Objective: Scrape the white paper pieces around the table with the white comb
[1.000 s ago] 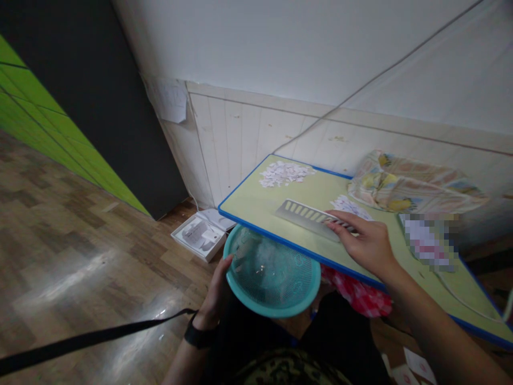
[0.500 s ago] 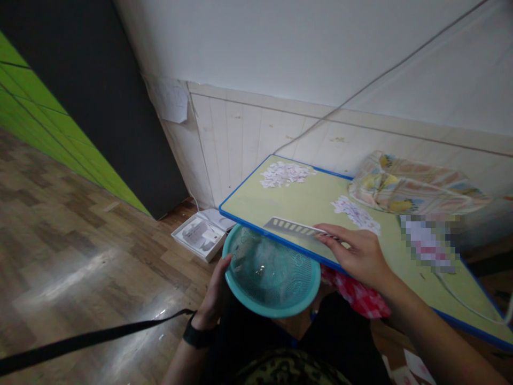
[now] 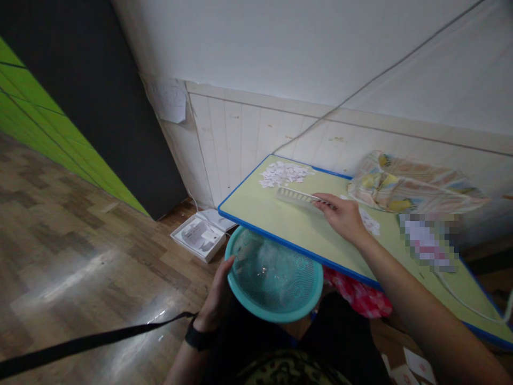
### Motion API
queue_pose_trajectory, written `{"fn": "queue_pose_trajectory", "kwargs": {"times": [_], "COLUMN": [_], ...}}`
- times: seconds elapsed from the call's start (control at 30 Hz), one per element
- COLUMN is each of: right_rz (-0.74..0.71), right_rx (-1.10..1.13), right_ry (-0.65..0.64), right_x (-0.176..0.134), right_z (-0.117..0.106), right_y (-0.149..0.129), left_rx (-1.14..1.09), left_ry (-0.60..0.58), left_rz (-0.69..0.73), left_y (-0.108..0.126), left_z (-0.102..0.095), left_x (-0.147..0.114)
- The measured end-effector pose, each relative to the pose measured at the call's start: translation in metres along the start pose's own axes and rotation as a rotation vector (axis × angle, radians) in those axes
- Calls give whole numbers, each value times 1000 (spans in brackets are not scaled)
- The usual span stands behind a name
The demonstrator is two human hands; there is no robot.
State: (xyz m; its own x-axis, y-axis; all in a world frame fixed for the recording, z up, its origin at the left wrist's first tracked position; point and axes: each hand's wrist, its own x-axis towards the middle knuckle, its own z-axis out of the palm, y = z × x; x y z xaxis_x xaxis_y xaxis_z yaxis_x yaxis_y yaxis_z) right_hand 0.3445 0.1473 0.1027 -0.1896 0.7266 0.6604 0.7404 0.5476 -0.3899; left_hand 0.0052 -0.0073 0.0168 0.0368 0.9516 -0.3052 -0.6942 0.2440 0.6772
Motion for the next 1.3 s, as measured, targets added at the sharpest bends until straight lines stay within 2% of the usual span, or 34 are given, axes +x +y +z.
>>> {"fn": "queue_pose_trajectory", "kwargs": {"times": [0.1, 0.3, 0.4, 0.57, 0.7, 0.87, 1.0, 1.3], "right_rz": [-29, -93, -101, -66, -59, -55, -31, 37], "right_rx": [12, 5, 23, 16, 22, 43, 58, 31], "right_ry": [-27, -38, -56, 43, 3, -47, 0, 87], "right_x": [-6, -30, -34, -30, -25, -29, -30, -6], "right_z": [-7, -42, -49, -37, -27, -35, -40, -8], "right_y": [-1, -12, -16, -15, -15, -19, -18, -12], "left_rx": [8, -4, -11, 59, 93, 54, 43, 73], "left_ry": [-7, 14, 28, 25, 39, 31, 27, 28], "left_rz": [15, -12, -15, 16, 31, 22, 28, -16], "left_y": [0, -3, -2, 2, 3, 2, 2, 10], "left_z": [-2, -6, -6, -2, -1, -3, -4, 1], "left_x": [-1, 0, 0, -1, 2, 2, 0, 0]}}
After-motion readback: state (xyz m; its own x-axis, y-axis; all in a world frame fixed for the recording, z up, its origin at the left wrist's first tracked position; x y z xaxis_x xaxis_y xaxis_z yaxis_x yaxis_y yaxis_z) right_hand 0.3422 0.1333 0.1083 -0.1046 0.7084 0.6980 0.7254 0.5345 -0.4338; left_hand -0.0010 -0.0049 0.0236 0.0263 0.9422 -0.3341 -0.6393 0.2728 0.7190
